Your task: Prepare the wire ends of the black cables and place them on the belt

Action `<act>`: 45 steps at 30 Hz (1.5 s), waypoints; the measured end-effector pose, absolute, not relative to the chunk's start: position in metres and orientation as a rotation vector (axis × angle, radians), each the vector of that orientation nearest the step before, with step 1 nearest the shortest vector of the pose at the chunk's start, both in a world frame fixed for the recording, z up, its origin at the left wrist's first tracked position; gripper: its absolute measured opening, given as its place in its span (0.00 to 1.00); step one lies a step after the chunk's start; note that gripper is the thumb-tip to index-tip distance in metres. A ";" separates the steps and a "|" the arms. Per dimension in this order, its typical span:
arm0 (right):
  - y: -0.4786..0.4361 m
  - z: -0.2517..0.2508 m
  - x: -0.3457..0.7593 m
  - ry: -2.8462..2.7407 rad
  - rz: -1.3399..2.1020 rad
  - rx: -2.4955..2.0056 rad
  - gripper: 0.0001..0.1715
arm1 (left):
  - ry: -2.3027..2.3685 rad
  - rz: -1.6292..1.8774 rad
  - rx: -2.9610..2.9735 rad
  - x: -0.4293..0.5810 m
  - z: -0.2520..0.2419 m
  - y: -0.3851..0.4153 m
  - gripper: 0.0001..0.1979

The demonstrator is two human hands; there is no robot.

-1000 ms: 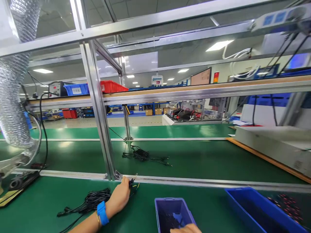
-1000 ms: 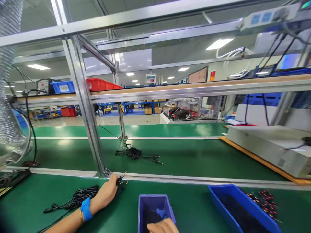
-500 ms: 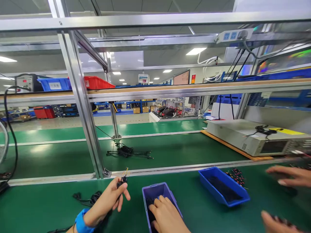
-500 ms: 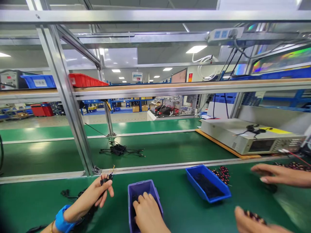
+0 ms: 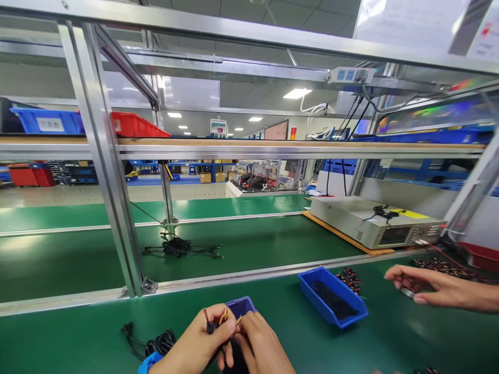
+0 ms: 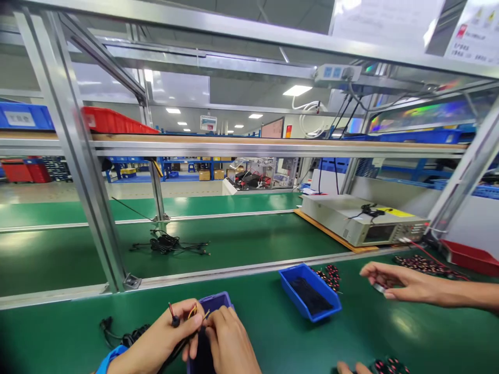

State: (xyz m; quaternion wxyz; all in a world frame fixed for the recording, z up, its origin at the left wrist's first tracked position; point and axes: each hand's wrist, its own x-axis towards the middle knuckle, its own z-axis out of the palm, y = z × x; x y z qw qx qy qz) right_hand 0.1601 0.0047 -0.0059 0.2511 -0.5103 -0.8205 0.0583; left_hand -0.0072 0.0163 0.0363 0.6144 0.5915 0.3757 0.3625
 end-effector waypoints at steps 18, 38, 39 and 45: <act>0.000 -0.003 0.175 -1.556 0.692 -1.091 0.07 | 0.947 0.866 1.426 -0.004 0.007 0.025 0.22; -0.005 0.016 0.170 -1.646 0.349 -0.989 0.07 | 0.838 0.909 1.427 -0.008 -0.007 0.021 0.08; -0.005 0.016 0.170 -1.643 0.347 -0.997 0.07 | 0.845 0.914 1.419 -0.008 -0.006 0.020 0.08; -0.004 0.016 0.169 -1.635 0.354 -1.023 0.08 | 0.838 0.908 1.415 -0.008 -0.002 0.018 0.06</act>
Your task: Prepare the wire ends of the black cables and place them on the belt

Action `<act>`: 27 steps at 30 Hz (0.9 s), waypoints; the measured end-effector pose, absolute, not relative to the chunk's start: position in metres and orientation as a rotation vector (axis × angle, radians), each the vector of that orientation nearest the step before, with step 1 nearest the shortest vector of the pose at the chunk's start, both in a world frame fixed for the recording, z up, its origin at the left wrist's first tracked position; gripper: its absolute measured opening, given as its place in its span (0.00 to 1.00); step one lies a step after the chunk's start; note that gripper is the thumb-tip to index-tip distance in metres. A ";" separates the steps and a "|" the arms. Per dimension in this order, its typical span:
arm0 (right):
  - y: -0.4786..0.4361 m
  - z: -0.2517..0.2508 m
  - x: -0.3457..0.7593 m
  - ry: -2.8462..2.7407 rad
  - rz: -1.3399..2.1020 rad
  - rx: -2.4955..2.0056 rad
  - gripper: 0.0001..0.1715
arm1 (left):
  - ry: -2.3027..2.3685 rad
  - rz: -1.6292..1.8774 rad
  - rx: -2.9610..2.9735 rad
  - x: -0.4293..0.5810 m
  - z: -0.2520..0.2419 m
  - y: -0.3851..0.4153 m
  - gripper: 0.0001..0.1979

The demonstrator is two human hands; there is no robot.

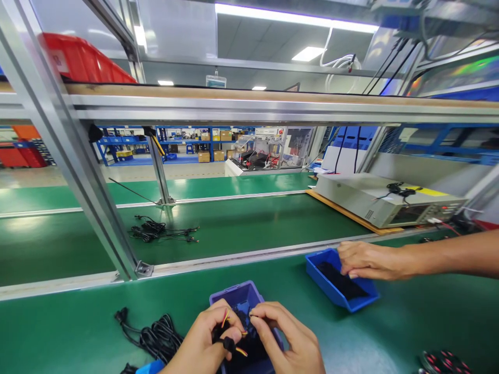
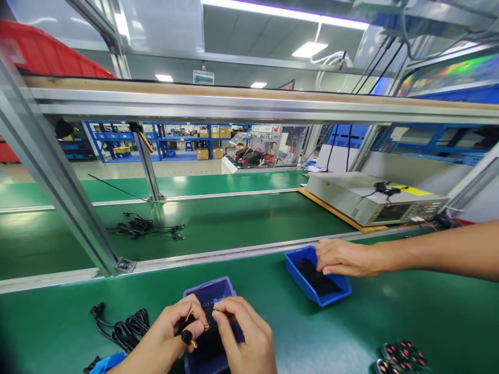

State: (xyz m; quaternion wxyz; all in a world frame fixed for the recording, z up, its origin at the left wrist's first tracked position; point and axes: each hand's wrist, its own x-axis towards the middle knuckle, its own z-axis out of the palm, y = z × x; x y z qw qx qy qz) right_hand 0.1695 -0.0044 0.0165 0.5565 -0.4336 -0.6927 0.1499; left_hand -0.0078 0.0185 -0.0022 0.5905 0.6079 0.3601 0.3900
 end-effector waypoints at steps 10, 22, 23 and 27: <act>-0.007 0.017 0.170 -1.642 0.366 -1.014 0.07 | 0.852 0.881 1.415 -0.008 -0.002 0.020 0.08; -0.005 0.005 0.165 -1.686 0.350 -0.996 0.07 | 0.929 0.859 1.286 -0.005 0.006 0.024 0.28; -0.005 0.003 0.163 -1.701 0.328 -0.980 0.07 | 0.930 0.856 1.273 -0.005 0.007 0.024 0.28; -0.004 -0.001 0.162 -1.768 0.280 -0.919 0.08 | 0.955 0.874 1.224 -0.005 0.012 0.024 0.29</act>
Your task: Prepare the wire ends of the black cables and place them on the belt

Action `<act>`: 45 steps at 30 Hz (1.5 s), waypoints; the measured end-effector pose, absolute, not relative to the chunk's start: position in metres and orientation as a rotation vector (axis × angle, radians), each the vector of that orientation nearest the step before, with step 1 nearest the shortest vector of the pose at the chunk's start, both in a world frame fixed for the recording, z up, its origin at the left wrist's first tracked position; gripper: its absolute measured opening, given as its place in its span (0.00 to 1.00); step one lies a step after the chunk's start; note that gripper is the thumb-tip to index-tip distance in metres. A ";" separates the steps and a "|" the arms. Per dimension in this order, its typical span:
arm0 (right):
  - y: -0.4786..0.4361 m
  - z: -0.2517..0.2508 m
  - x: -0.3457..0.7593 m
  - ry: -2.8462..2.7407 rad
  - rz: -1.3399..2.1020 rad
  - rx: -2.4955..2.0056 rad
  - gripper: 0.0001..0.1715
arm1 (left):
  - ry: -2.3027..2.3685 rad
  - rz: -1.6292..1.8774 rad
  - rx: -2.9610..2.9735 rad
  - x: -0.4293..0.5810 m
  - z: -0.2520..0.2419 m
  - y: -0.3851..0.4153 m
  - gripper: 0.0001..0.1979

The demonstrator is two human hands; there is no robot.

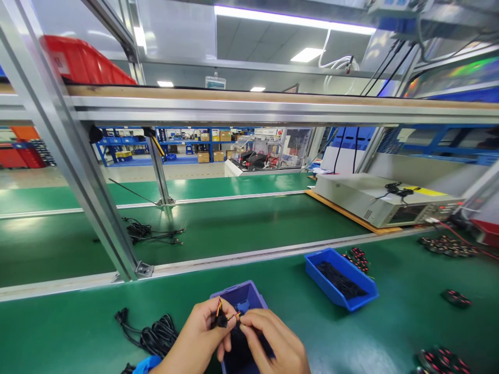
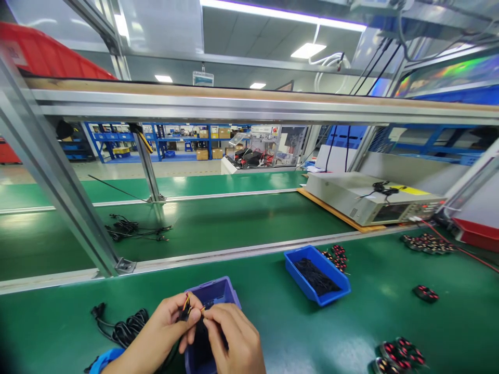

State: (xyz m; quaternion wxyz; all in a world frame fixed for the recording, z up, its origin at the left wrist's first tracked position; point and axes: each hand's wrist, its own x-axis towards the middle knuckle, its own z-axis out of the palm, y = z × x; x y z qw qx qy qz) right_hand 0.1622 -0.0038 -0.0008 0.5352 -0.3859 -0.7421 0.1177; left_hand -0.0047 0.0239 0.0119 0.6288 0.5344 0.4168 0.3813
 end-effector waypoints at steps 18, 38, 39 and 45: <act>-0.007 0.008 0.163 -1.529 0.465 -1.076 0.09 | 0.890 0.911 1.176 -0.005 -0.007 0.020 0.24; -0.005 -0.002 0.160 -1.585 0.344 -0.983 0.06 | 0.906 0.925 1.104 -0.003 -0.006 0.020 0.24; -0.004 -0.004 0.161 -1.599 0.348 -0.976 0.06 | 0.917 0.924 1.100 -0.003 -0.006 0.020 0.25; -0.002 -0.016 0.156 -1.474 0.616 -1.011 0.06 | 0.910 0.885 1.134 -0.006 -0.001 0.022 0.25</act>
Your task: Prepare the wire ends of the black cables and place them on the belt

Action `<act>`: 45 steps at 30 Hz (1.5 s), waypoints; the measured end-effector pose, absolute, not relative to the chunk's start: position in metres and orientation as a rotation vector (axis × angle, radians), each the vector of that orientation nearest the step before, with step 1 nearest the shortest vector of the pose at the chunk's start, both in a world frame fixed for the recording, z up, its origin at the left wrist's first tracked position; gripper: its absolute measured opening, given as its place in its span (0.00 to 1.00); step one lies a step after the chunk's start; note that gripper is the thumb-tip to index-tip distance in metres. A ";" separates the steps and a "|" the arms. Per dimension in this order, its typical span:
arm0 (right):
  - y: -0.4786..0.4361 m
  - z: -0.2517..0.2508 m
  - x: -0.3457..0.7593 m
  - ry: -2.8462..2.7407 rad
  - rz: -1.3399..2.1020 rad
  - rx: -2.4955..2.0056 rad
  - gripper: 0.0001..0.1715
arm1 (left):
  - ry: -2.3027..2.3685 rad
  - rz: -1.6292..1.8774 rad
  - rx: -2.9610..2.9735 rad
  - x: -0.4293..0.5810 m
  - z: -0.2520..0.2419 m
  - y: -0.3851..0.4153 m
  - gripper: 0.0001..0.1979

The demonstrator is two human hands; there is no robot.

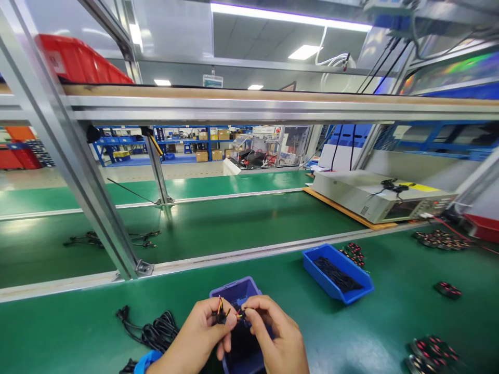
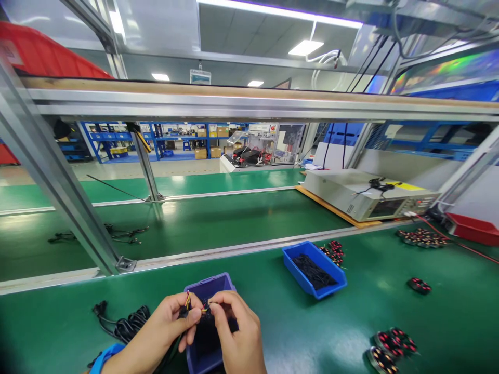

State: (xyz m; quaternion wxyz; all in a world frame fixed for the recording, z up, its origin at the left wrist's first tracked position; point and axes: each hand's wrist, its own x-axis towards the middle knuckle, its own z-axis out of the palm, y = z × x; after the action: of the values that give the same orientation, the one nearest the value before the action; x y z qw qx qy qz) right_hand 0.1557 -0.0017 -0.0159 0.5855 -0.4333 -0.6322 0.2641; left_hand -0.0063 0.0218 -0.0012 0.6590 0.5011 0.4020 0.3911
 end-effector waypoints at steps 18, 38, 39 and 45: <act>0.001 0.004 0.163 -1.594 0.538 -0.947 0.08 | 0.901 0.844 1.180 -0.009 -0.003 0.021 0.23; 0.001 0.007 0.163 -1.612 0.821 -0.997 0.14 | 0.953 0.771 1.213 -0.009 0.011 0.020 0.23; 0.001 0.009 0.164 -1.653 0.790 -0.986 0.13 | 0.952 0.782 1.215 -0.010 0.012 0.020 0.23; 0.002 0.010 0.166 -1.761 0.653 -1.051 0.08 | 0.855 0.803 1.171 -0.014 0.019 0.017 0.20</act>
State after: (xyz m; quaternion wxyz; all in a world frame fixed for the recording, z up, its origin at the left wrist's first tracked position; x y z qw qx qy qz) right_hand 0.1659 0.0021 0.0096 0.4746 -0.4298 -0.7201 0.2672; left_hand -0.0143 0.0172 0.0190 0.6758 0.5206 0.3803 0.3571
